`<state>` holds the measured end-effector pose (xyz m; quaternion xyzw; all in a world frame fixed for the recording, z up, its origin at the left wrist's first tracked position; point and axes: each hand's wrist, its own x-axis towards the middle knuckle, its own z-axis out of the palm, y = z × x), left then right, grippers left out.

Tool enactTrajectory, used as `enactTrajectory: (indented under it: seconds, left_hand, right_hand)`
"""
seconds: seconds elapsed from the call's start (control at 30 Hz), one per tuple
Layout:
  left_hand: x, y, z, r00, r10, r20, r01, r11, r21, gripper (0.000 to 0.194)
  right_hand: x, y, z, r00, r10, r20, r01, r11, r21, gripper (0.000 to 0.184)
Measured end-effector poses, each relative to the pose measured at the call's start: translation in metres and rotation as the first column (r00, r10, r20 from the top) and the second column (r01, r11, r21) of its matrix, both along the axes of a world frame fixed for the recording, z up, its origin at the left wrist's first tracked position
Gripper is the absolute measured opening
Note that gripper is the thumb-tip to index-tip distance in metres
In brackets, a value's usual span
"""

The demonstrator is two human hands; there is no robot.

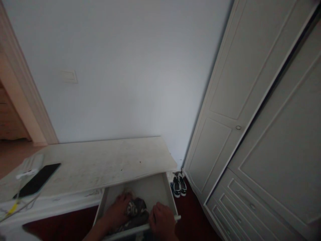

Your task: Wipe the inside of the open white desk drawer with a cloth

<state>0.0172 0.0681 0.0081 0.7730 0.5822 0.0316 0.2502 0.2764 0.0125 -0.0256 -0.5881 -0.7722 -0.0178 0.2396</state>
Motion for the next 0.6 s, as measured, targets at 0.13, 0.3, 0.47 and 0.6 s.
enactTrajectory:
  seconds: [0.13, 0.3, 0.47, 0.6]
  left_hand:
    - [-0.029, -0.020, -0.006, 0.998, 0.041, 0.043, -0.050, 0.968, 0.247, 0.066]
    - [-0.069, -0.044, -0.027, 0.977, 0.204, 0.068, -0.202, 0.763, 0.613, 0.046]
    - [-0.077, -0.058, -0.043, 0.957, 0.254, 0.141, -0.282, 0.697, 0.660, 0.047]
    - [-0.070, -0.059, -0.040, 0.950, 0.266, 0.166, -0.309, 0.712, 0.630, 0.051]
  right_hand:
    - [-0.005, 0.001, 0.039, 0.998, 0.020, -0.063, -0.036, 0.967, -0.254, 0.023]
    - [-0.037, 0.024, 0.080, 0.850, 0.497, -0.175, -0.527, 0.785, -0.326, 0.050]
    - [-0.100, 0.064, 0.072, 0.597, 0.800, -0.057, -0.744, 0.525, -0.413, 0.049]
    - [-0.148, 0.091, 0.049, 0.501, 0.864, 0.050, -0.787, 0.478, -0.391, 0.044]
